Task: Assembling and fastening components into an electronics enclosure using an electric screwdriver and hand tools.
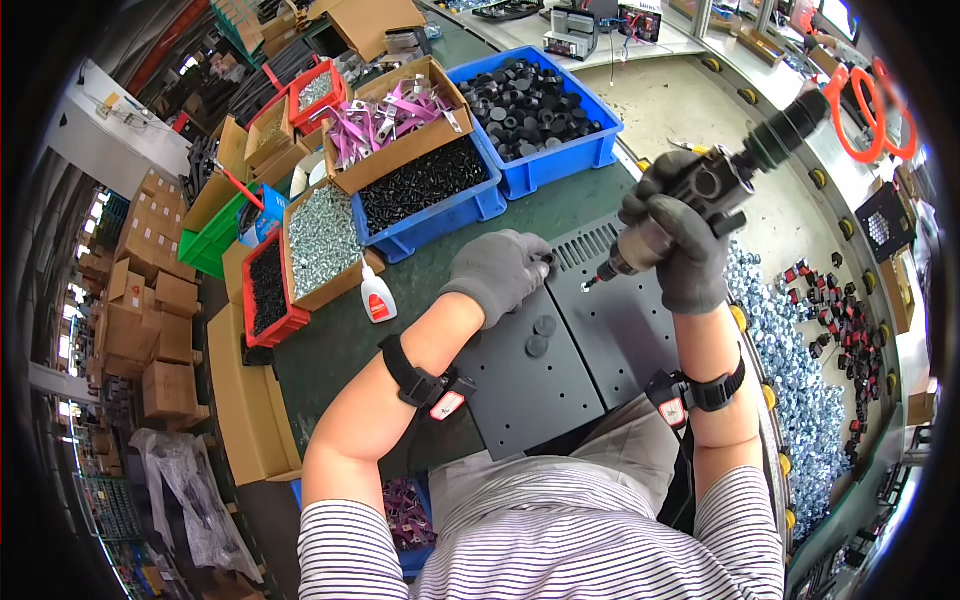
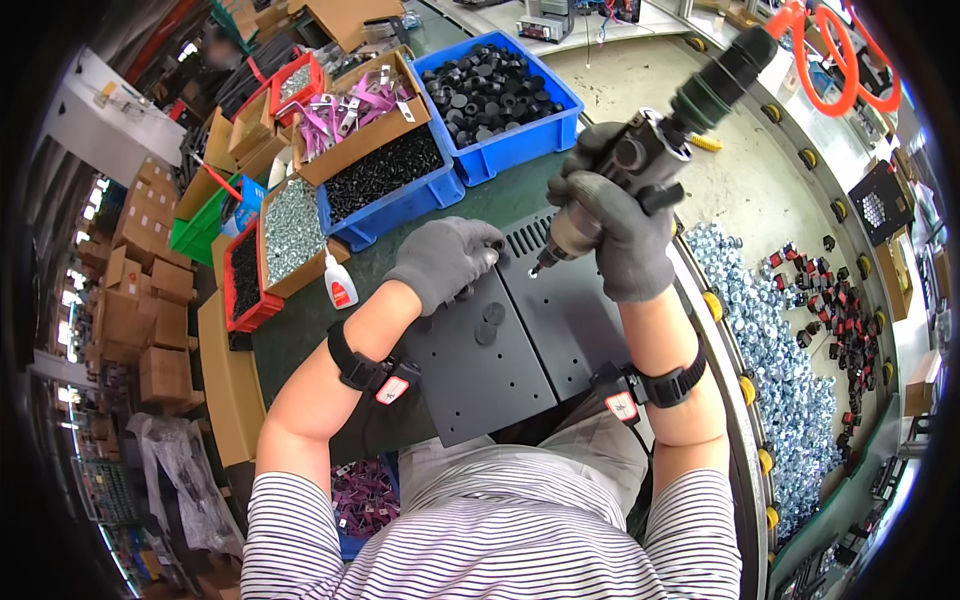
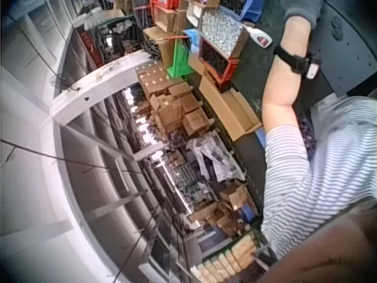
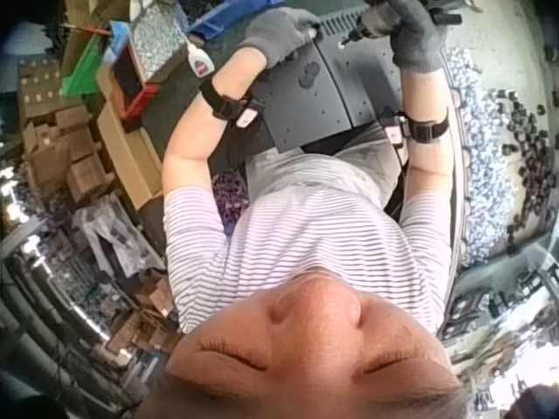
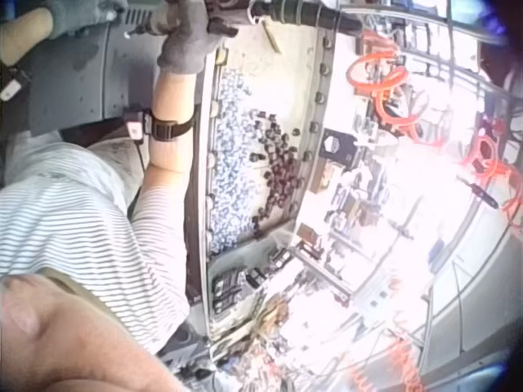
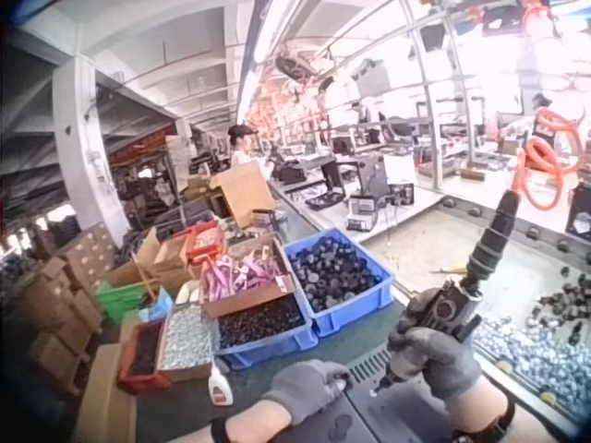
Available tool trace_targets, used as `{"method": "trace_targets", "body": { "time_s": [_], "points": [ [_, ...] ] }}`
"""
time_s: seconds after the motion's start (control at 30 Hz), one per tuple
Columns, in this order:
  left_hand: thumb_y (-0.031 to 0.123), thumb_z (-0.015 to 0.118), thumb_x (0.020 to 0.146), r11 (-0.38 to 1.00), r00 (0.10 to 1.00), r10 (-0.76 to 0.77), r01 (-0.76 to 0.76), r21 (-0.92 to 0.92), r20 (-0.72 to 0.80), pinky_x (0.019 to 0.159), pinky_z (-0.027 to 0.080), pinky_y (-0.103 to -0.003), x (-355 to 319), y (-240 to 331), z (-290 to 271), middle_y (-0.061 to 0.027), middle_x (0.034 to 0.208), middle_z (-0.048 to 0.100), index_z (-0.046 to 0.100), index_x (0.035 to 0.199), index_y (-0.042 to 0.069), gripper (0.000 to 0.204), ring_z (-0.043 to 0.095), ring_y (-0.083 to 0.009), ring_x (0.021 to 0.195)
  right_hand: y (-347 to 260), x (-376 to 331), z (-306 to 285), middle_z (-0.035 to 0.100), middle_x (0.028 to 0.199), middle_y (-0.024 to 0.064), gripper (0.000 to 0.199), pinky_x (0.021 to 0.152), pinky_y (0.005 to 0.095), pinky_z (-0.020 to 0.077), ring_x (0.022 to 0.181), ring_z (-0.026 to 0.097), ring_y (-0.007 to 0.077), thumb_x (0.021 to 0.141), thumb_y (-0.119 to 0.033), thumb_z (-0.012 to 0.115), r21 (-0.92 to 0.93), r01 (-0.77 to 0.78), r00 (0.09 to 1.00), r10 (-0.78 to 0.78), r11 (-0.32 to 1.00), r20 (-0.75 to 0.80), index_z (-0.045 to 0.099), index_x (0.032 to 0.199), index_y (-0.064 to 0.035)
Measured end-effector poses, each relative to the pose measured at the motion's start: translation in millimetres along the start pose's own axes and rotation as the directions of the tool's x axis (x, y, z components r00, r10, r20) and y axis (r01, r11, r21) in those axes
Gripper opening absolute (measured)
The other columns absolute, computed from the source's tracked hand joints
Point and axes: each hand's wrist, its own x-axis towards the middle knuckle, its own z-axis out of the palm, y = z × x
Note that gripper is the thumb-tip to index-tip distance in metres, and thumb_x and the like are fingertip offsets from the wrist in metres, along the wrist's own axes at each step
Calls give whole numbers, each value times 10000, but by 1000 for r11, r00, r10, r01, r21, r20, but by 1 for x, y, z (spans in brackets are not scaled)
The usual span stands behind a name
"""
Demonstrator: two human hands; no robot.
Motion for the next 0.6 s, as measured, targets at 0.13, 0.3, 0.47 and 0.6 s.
{"method": "trace_targets", "body": {
  "time_s": [0.13, 0.3, 0.47, 0.6],
  "points": [
    [193, 633, 925, 990, 999, -44, 42, -133, -17, 558, 507, -314, 5, -4, 7, -58, 879, 655, 698, 1133, 120, 230, 616, -146, 506, 15, 21, 11, 604, 952, 111, 408, 760, 388, 543, 841, 644, 230, 781, -91, 664, -97, 17, 999, -14, 995, 30, 542, 1165, -26],
    [211, 625, 933, 999, 992, 52, -53, -8, -112, 571, 507, -325, 13, -13, 21, -71, 886, 650, 693, 1129, 115, 229, 614, -161, 505, 37, 41, 25, 606, 933, 98, 370, 741, 357, 537, 820, 641, 208, 794, -50, 651, -145, 42, 991, -23, 989, 133, 543, 1147, -25],
    [342, 615, 923, 999, 998, -43, 43, 1, -35, 917, 500, -416, 18, -18, 23, -89, 1158, 648, 656, 1191, 197, 308, 627, -291, 1069, 60, 47, 43, 594, 882, 35, 341, 702, 282, 495, 774, 584, 122, 766, -20, 698, -252, 8, 973, 51, 968, 225, 582, 1086, -29],
    [347, 619, 923, 997, 998, -2, 7, 77, -59, 910, 504, -422, 16, -16, 21, -104, 1148, 647, 652, 1179, 178, 309, 629, -299, 1063, 69, 48, 52, 585, 832, -19, 278, 691, 253, 469, 751, 538, 74, 748, -13, 724, -301, -84, 942, 175, 950, 287, 611, 1001, -37]
  ]
}}
